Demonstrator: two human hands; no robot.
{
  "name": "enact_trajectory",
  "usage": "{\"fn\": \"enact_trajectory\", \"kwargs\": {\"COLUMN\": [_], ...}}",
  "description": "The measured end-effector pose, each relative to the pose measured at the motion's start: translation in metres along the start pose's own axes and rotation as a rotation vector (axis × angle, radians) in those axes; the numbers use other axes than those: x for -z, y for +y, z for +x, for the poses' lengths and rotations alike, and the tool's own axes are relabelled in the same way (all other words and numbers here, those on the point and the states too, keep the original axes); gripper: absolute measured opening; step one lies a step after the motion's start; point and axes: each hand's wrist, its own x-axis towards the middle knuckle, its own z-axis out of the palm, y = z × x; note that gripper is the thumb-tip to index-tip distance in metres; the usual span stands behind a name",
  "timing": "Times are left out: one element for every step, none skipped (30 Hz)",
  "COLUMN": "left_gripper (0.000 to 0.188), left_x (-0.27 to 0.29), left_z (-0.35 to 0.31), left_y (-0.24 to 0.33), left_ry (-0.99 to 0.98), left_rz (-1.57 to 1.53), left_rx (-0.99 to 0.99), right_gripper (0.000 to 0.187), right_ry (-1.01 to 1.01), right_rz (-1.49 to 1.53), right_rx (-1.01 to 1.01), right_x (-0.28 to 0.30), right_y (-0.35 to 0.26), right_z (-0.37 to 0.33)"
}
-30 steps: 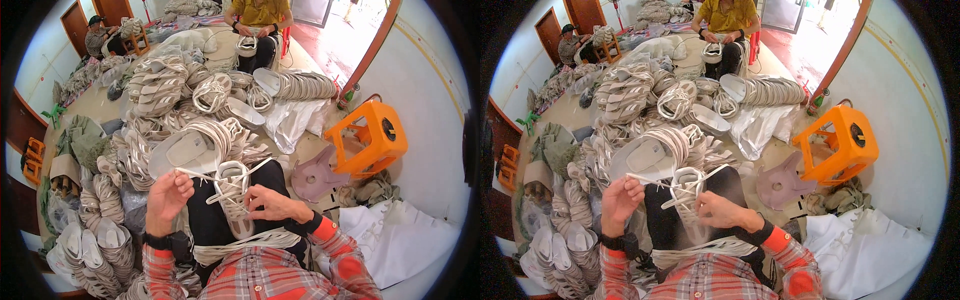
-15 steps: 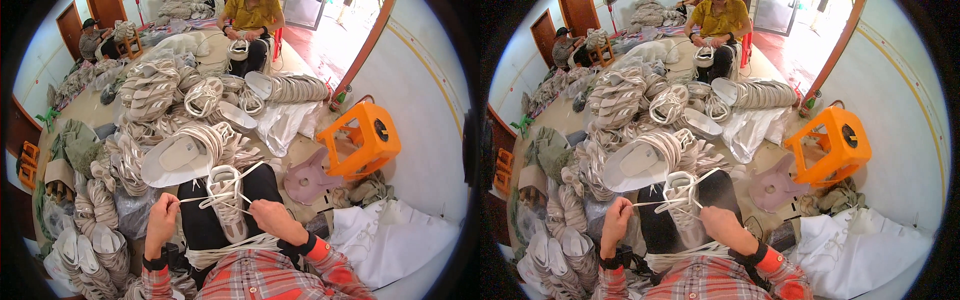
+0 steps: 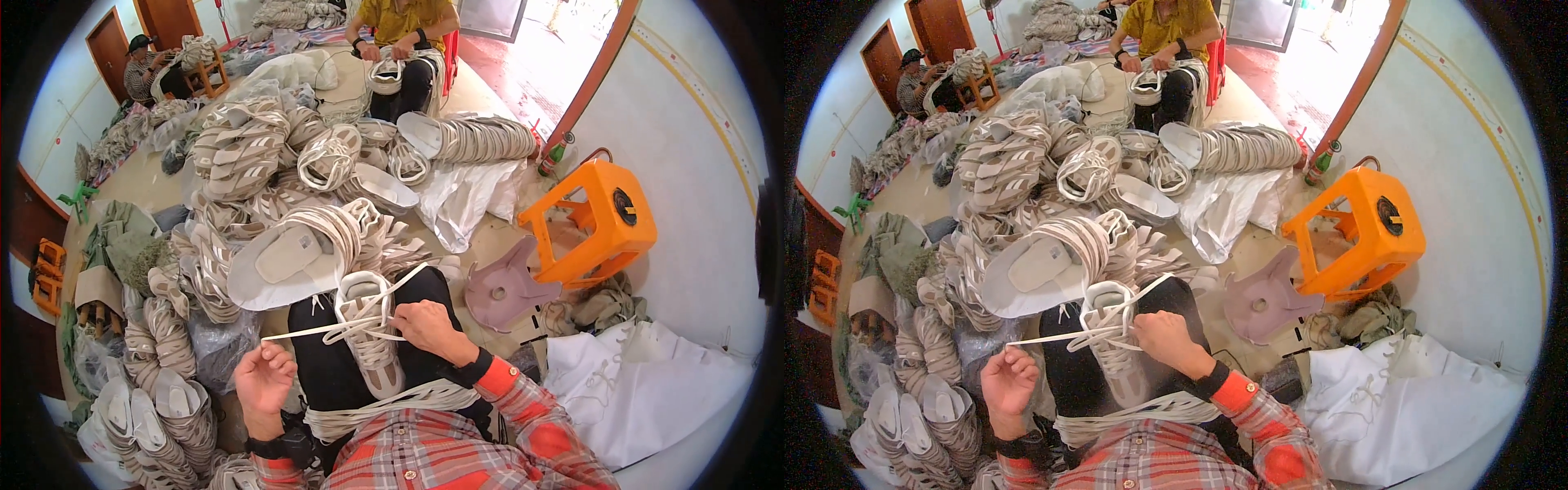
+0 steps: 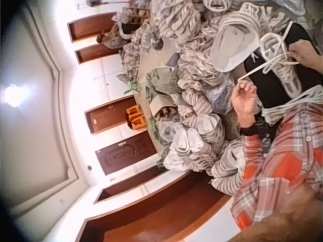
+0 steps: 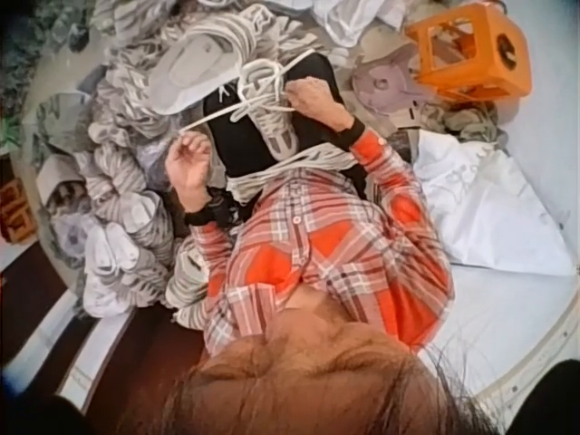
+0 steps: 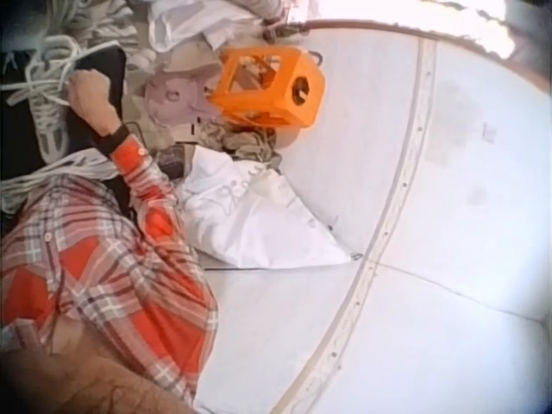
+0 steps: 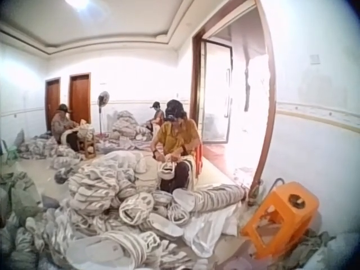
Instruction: Lacing white shoe uppers while seated in a manufacturing area.
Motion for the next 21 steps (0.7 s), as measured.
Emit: {"fn": "enact_trajectory", "kwargs": {"left_gripper": [0.011, 0.011, 0.012, 0.012, 0.012, 0.012, 0.011, 0.011, 0.011, 0.011, 0.012, 0.012, 0.012, 0.013, 0.015, 0.015, 0.015, 0.015, 0.016, 0.017, 0.018], "left_x": [-0.001, -0.003, -0.007, -0.012, -0.021, -0.03, -0.039, -0.045, -0.05, -0.053, -0.054, -0.059, -0.061, -0.063, -0.069, -0.076, -0.083, -0.088, -0.079, -0.063, -0.047], "left_z": [0.0, 0.002, 0.005, 0.005, 0.004, 0.002, 0.0, -0.002, -0.004, -0.004, -0.003, -0.005, -0.004, -0.003, 0.002, 0.011, 0.027, 0.045, 0.07, 0.096, 0.116], "left_y": [-0.002, -0.004, -0.008, -0.011, -0.014, -0.017, -0.022, -0.028, -0.033, -0.038, -0.045, -0.051, -0.059, -0.066, -0.07, -0.07, -0.069, -0.071, -0.076, -0.083, -0.086], "left_ry": [0.002, 0.004, 0.003, 0.002, -0.034, -0.071, -0.094, -0.097, -0.115, -0.134, -0.176, -0.157, -0.178, -0.199, -0.3, -0.307, -0.333, -0.367, -0.384, -0.393, -0.498], "left_rz": [0.0, 0.125, 0.25, 0.25, 0.379, 0.51, 0.565, 0.566, 0.673, 0.78, 0.811, 0.855, 0.898, 0.94, 1.045, 1.048, 1.275, 1.5, 1.783, 2.027, 2.249], "left_rx": [-0.003, -0.01, -0.012, -0.01, 0.009, 0.031, 0.064, 0.067, 0.123, 0.179, 0.233, 0.306, 0.328, 0.35, 0.395, 0.396, 0.394, 0.395, 0.027, -0.377, -0.607], "right_gripper": [0.026, 0.025, 0.024, 0.024, 0.025, 0.026, 0.025, 0.025, 0.023, 0.022, 0.022, 0.02, 0.021, 0.021, 0.021, 0.022, 0.017, 0.017, 0.014, 0.011, 0.011], "right_ry": [-0.002, -0.056, -0.106, -0.105, -0.104, -0.101, -0.076, -0.073, -0.092, -0.11, -0.107, -0.091, -0.074, -0.071, -0.04, -0.011, 0.047, 0.057, 0.051, 0.044, 0.048], "right_rz": [0.002, 0.067, 0.131, 0.13, 0.137, 0.144, 0.13, 0.13, 0.032, -0.067, -0.067, -0.093, -0.12, -0.12, -0.07, -0.02, -0.033, -0.043, 0.014, 0.066, 0.067], "right_rx": [0.002, -0.085, -0.176, -0.178, -0.174, -0.175, -0.132, -0.134, -0.115, -0.097, -0.097, -0.075, -0.053, -0.051, 0.095, 0.244, 0.284, 0.271, 0.321, 0.373, 0.385], "right_x": [0.004, 0.01, 0.014, 0.015, 0.014, 0.013, 0.014, 0.013, 0.01, 0.009, 0.009, 0.012, 0.014, 0.011, 0.009, 0.007, 0.01, 0.013, 0.013, 0.015, 0.016], "right_y": [-0.004, -0.009, -0.012, -0.013, -0.015, -0.017, -0.019, -0.019, -0.018, -0.018, -0.021, -0.029, -0.033, -0.031, -0.025, -0.022, -0.02, -0.016, -0.016, -0.018, -0.023], "right_z": [-0.002, -0.005, -0.007, -0.008, -0.01, -0.012, -0.014, -0.015, -0.016, -0.016, -0.019, -0.021, -0.022, -0.023, -0.025, -0.026, -0.027, -0.029, -0.03, -0.031, -0.032]}}
